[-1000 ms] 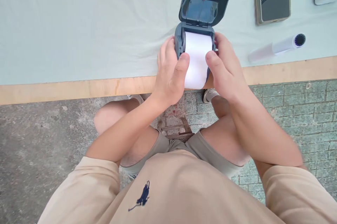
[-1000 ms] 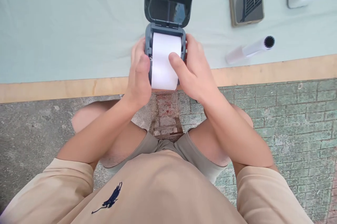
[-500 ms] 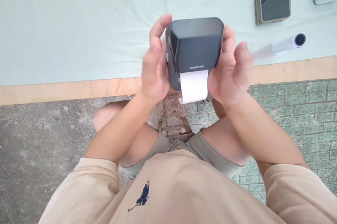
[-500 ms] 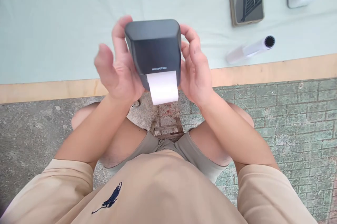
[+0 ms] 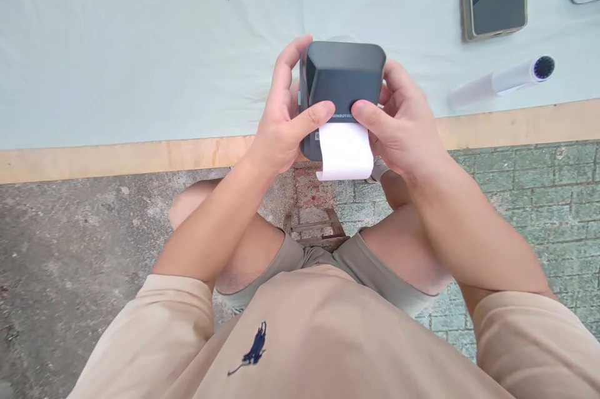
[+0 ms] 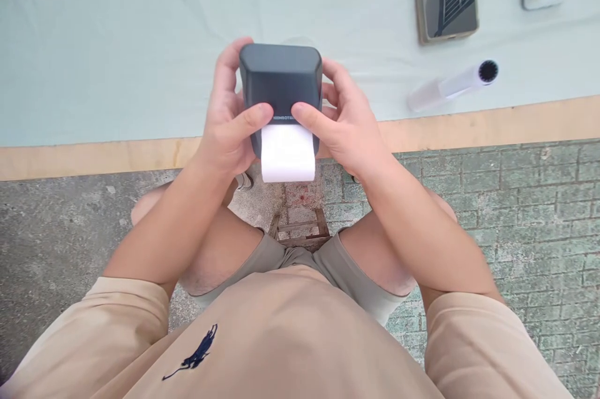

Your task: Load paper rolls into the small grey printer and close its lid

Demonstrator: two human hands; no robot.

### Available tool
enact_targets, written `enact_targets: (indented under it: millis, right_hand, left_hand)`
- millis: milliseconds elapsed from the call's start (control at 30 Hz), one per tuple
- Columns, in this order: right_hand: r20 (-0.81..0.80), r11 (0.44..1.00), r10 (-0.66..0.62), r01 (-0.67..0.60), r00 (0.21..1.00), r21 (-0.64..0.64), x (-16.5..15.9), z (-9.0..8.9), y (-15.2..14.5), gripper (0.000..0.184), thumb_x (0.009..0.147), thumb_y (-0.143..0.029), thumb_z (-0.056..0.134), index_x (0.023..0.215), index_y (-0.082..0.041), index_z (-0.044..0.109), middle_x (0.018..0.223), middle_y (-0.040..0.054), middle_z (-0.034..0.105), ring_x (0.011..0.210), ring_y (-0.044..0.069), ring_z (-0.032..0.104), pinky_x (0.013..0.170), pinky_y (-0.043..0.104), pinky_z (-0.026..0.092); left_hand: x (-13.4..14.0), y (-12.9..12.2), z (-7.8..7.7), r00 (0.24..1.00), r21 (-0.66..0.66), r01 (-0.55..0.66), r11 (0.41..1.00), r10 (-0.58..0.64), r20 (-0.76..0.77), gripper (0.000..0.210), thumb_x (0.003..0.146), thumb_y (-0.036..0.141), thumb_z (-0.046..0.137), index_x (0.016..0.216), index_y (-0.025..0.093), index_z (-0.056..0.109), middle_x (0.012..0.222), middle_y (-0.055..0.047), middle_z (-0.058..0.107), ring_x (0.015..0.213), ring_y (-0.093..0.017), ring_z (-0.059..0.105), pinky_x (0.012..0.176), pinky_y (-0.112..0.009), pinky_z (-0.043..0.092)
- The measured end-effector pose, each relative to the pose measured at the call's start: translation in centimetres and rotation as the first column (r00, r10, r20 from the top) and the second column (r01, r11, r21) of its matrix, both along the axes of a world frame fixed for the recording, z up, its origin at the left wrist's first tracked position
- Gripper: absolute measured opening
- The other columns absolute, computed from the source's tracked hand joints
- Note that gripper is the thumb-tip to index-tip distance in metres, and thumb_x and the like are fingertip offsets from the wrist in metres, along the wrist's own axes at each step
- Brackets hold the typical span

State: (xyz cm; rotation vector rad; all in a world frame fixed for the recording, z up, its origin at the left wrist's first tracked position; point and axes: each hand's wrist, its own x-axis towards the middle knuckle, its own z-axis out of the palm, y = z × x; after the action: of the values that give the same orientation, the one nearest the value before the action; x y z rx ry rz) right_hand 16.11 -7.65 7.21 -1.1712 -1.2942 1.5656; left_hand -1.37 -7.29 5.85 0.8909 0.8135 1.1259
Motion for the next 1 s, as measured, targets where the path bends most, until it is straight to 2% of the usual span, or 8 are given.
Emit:
enact_targets:
  millis: [133, 233, 300, 367, 500, 633, 867, 1000]
  right_hand:
    - [0.0, 0.999, -0.03, 0.03, 1.0, -0.018, 0.0, 0.4, 0.0, 0.06, 0.077, -0.048, 0.073, 0.127, -0.031, 0.045, 0.12, 0.0013, 0.064, 0.095, 0.017, 0.068, 0.073, 0.03, 0.059]
    - [-0.031, 0.995, -0.096, 0.095, 0.995, -0.018, -0.1, 1.1, 0.2, 0.061, 0.074, -0.054, 0.073, 0.122, -0.029, 0.046, 0.114, 0.0015, 0.066, 0.102, 0.018, 0.066, 0.077, 0.03, 0.058]
    - [-0.076, 0.99, -0.138, 0.139, 0.987, 0.009, -0.1, 1.4, 0.3, 0.06, 0.072, -0.058, 0.072, 0.117, -0.028, 0.046, 0.115, 0.0013, 0.066, 0.107, 0.018, 0.065, 0.08, 0.03, 0.057]
    - [-0.088, 0.988, -0.138, 0.143, 0.987, 0.05, 0.0, 1.4, 0.3, 0.06, 0.073, -0.058, 0.072, 0.119, -0.029, 0.045, 0.118, 0.0004, 0.065, 0.106, 0.017, 0.064, 0.081, 0.03, 0.056]
    - [0.036, 0.986, -0.12, 0.115, 0.992, 0.123, 0.3, 0.5, 0.3, 0.064, 0.074, -0.066, 0.067, 0.124, -0.036, 0.041, 0.113, -0.0023, 0.065, 0.098, 0.017, 0.066, 0.075, 0.03, 0.055]
    - [0.12, 0.982, -0.118, 0.098, 0.986, 0.159, 0.5, 0.1, 0.4, 0.06, 0.077, -0.069, 0.061, 0.124, -0.036, 0.044, 0.115, -0.0011, 0.063, 0.098, 0.018, 0.066, 0.076, 0.031, 0.055]
    - [0.192, 0.966, -0.089, 0.038, 0.977, 0.256, 0.8, 1.7, 0.8, 0.04, 0.086, -0.055, 0.057, 0.118, -0.031, 0.058, 0.122, 0.0005, 0.061, 0.112, 0.017, 0.059, 0.102, 0.034, 0.048]
    - [0.255, 0.975, -0.028, -0.03, 0.966, 0.221, 1.6, 1.9, 0.9, 0.05, 0.082, -0.055, 0.062, 0.125, -0.031, 0.056, 0.129, 0.0048, 0.055, 0.109, 0.018, 0.057, 0.087, 0.033, 0.053]
  left_hand:
    - [0.1, 0.0, 0.3, 0.994, -0.029, 0.01, 1.0, -0.007, 0.105, 0.066, 0.072, 0.037, 0.08, 0.128, 0.034, 0.044, 0.116, -0.001, 0.063, 0.131, -0.03, 0.053, 0.1, -0.042, 0.053]
    - [0.5, 0.1, 0.8, 0.965, -0.063, 0.085, 0.994, -0.067, 0.255, 0.029, 0.089, 0.042, 0.056, 0.115, 0.029, 0.054, 0.108, -0.001, 0.067, 0.124, -0.026, 0.058, 0.101, -0.042, 0.054]
    - [0.9, 0.3, 0.9, 0.949, -0.102, 0.144, 0.984, -0.108, 0.297, 0.033, 0.097, 0.043, 0.036, 0.106, 0.023, 0.06, 0.102, -0.002, 0.068, 0.121, -0.025, 0.06, 0.102, -0.043, 0.054]
    - [1.4, 0.3, 0.8, 0.955, -0.129, 0.142, 0.982, -0.102, 0.279, 0.044, 0.098, 0.046, 0.027, 0.102, 0.021, 0.063, 0.099, -0.003, 0.069, 0.122, -0.024, 0.06, 0.102, -0.041, 0.054]
    - [1.9, 0.4, 0.4, 0.97, -0.143, 0.1, 0.985, -0.064, 0.236, 0.051, 0.094, 0.059, 0.03, 0.1, 0.024, 0.067, 0.092, -0.005, 0.071, 0.121, -0.025, 0.06, 0.098, -0.041, 0.056]
    - [1.7, 0.4, 0.4, 0.975, -0.134, 0.077, 0.988, -0.047, 0.215, 0.043, 0.093, 0.057, 0.038, 0.101, 0.026, 0.067, 0.104, -0.004, 0.071, 0.126, -0.025, 0.056, 0.101, -0.04, 0.054]
    - [1.3, 0.3, 0.3, 0.981, -0.182, -0.028, 0.983, 0.062, 0.183, 0.032, 0.093, 0.052, 0.047, 0.097, 0.027, 0.066, 0.108, 0.001, 0.072, 0.124, -0.026, 0.057, 0.102, -0.041, 0.053]
    - [1.5, 0.3, 0.6, 0.983, -0.221, -0.062, 0.973, 0.098, 0.153, 0.04, 0.092, 0.059, 0.044, 0.096, 0.024, 0.064, 0.104, -0.003, 0.071, 0.126, -0.027, 0.057, 0.096, -0.04, 0.056]
